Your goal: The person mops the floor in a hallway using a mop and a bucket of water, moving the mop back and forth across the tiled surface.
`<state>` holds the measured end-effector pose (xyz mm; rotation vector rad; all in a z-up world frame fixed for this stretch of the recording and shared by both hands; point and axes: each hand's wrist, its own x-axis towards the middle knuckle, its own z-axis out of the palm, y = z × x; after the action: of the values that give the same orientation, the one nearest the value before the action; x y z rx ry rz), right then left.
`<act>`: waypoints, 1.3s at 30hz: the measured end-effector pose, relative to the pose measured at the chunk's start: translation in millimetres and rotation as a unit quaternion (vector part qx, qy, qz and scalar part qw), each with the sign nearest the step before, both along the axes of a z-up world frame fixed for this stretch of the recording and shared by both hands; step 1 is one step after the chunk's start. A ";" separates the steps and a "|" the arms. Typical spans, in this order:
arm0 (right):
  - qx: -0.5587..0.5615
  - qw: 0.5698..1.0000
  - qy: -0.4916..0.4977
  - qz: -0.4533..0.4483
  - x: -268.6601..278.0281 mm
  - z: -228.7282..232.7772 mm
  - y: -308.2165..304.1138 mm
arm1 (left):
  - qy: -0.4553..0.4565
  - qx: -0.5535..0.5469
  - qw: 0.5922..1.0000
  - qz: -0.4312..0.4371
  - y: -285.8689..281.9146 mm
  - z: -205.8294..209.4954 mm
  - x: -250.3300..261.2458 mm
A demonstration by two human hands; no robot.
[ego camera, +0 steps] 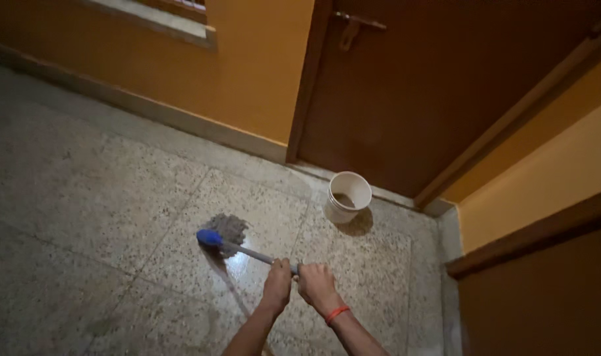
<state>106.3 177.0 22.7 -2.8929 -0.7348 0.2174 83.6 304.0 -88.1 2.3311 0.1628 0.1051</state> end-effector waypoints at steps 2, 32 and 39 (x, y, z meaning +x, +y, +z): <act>0.030 0.999 -0.003 -0.025 16.1 19.9 -2.1 | -0.041 -0.018 0.999 -0.005 -0.5 12.9 19.2; -0.180 0.869 0.088 -0.453 -58.3 162.5 -304.4 | -0.029 -0.129 0.879 -0.458 -371.0 91.9 35.2; -0.154 0.847 0.066 -0.504 -52.2 154.9 -331.0 | 0.008 -0.027 0.863 -0.504 -410.5 81.8 36.9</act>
<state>54.1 -154.0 177.6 -3.0380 0.9460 0.4002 120.5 -106.5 -6.3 2.0759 -1.0278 -0.4357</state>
